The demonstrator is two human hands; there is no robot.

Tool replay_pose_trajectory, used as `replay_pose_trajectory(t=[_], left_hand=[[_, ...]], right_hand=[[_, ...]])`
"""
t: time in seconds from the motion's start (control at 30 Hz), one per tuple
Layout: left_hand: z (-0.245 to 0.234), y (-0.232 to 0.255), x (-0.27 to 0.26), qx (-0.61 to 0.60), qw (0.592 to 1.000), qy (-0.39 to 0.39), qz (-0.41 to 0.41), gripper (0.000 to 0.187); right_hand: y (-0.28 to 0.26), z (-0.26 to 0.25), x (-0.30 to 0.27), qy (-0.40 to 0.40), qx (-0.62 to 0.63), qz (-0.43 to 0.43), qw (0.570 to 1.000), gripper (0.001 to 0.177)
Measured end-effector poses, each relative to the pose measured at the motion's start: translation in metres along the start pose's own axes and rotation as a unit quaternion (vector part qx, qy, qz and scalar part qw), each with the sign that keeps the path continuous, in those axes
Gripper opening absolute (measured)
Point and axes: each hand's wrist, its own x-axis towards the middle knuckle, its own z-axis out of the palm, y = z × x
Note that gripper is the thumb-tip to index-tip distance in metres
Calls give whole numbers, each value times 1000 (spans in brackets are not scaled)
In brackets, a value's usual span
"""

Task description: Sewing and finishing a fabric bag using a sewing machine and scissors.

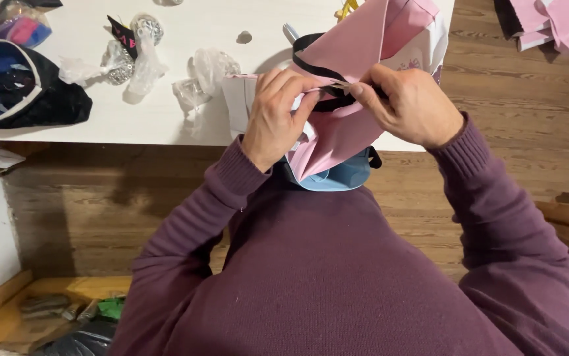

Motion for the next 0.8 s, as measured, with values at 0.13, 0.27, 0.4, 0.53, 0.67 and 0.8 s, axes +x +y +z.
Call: replay_pose_trajectory(t=[0.13, 0.27, 0.4, 0.53, 0.67, 0.8], left_hand=[[0, 0, 0, 3, 1000, 3, 14, 8], [-1, 1, -1, -3, 1000, 3, 8, 9], [-1, 0, -1, -7, 1000, 2, 11, 9], [-4, 2, 0, -18, 1000, 4, 0, 10], [-4, -2, 0, -24, 1000, 2, -4, 9], [-4, -2, 1, -28, 999, -10, -12, 8]], right_hand=[[-1, -4, 7, -38, -12, -10, 999, 32], [1, -6, 11, -59, -10, -17, 998, 33], [3, -8, 12, -70, -13, -23, 997, 34], [15, -5, 11, -55, 29, -42, 997, 31], [18, -10, 8, -40, 38, -41, 998, 29], [12, -10, 10, -57, 29, -28, 998, 30]])
